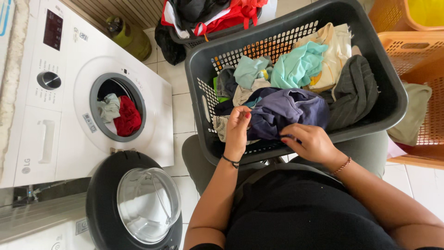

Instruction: The person sorts various laundry items in a basket, picking up a light green shirt and a blue garment, unfolding them by hand to check them before placing them back into the basket.

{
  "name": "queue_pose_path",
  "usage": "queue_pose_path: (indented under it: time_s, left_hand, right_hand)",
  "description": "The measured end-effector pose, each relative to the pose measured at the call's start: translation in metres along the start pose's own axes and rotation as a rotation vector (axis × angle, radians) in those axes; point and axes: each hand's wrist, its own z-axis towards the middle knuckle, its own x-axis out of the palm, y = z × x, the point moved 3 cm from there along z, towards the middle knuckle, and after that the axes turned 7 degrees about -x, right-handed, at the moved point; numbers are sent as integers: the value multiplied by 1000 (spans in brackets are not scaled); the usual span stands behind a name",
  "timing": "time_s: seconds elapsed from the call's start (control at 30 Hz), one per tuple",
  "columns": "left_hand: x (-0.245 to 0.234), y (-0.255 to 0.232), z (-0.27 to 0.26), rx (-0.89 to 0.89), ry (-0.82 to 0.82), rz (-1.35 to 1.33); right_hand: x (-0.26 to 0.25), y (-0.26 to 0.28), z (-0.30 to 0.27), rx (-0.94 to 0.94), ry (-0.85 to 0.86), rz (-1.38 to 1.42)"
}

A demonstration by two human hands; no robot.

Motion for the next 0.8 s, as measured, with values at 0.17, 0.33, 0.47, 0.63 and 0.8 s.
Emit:
queue_pose_path:
  time_s: [0.17, 0.33, 0.47, 0.63, 0.8]
  left_hand:
    - [14, -1, -7, 36, 132, 83]
    - [20, -7, -10, 4, 201, 105]
    - [23, -23, -14, 44, 139, 168]
    - [43, -59, -33, 261, 109, 629]
    - [41, -69, -33, 302, -4, 726]
  right_hand:
    - [-13, 6, 11, 172, -100, -108]
    - [-13, 5, 21, -3, -107, -132]
    - [-1, -28, 20, 388, -25, 345]
    - [2, -45, 30, 404, -32, 527]
    - [-7, -35, 40, 512, -37, 512]
